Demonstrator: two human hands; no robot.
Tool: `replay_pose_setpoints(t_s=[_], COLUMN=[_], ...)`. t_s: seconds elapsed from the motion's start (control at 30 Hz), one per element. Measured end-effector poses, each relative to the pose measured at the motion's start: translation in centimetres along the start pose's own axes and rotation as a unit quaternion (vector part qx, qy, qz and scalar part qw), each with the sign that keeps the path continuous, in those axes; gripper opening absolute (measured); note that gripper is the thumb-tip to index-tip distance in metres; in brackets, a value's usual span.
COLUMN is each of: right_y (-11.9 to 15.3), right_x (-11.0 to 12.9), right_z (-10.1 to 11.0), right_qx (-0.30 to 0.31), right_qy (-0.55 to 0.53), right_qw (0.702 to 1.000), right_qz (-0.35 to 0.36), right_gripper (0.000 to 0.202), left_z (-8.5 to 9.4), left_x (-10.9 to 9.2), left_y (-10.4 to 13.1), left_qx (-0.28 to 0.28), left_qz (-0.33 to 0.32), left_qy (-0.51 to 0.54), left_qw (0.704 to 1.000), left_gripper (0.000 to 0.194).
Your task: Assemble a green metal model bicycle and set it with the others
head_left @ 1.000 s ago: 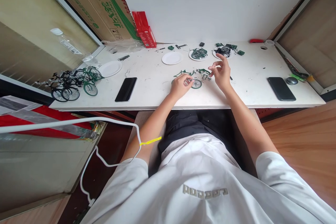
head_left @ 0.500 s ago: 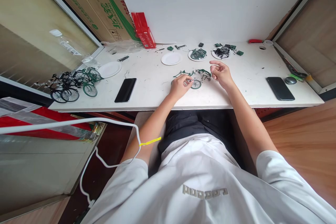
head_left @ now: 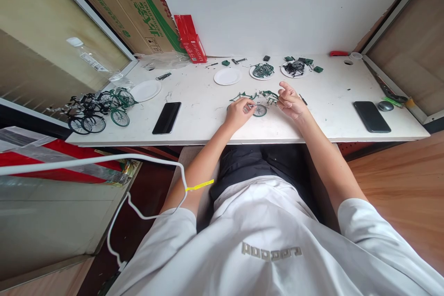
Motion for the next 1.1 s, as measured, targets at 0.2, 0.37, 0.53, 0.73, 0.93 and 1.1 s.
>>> replay_pose_setpoints(t_s=[0.2,0.37,0.53,0.73,0.93,1.1], right_y=[-0.4,-0.1,-0.3,0.0,0.3,0.4], right_x=[-0.3,-0.1,0.6,3.0,2.0,1.7], right_z=[0.2,-0.2,0.8,3.8,3.4,3.6], right_qx=[-0.026,-0.058,-0.094,-0.153,-0.075,-0.074], right_qy=[-0.028,-0.053,0.041,0.359,0.588,0.65], right_qw=[0.999,0.997,0.995,0.915,0.803,0.756], right_qz=[0.003,-0.009,0.012,0.101,0.062,0.02], right_gripper=[0.067,0.07,0.068,0.045,0.027,0.015], left_z=[-0.1,-0.1,0.0,0.0,0.2,0.1], left_x=[0.1,0.1,0.0,-0.4,-0.4,-0.3], left_y=[0.1,0.0,0.0,-0.1,-0.2,-0.1], left_qx=[0.005,0.008,0.01,0.014,0.024,0.028], left_qz=[-0.009,-0.009,-0.001,-0.001,0.016,0.021], left_qy=[0.0,0.002,0.002,0.004,-0.008,-0.016], left_qw=[1.0,1.0,1.0,1.0,1.0,0.999], left_gripper=[0.006,0.006,0.006,0.005,0.005,0.006])
Point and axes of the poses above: each hand's wrist, its own y-axis away from the middle knuckle, its own z-axis out of the back of the hand, x = y × z, the point moved 4 cm from there along -y, towards the middle knuckle, and after that the axes turned 5 degrees about -z, right-handed, at the moved point
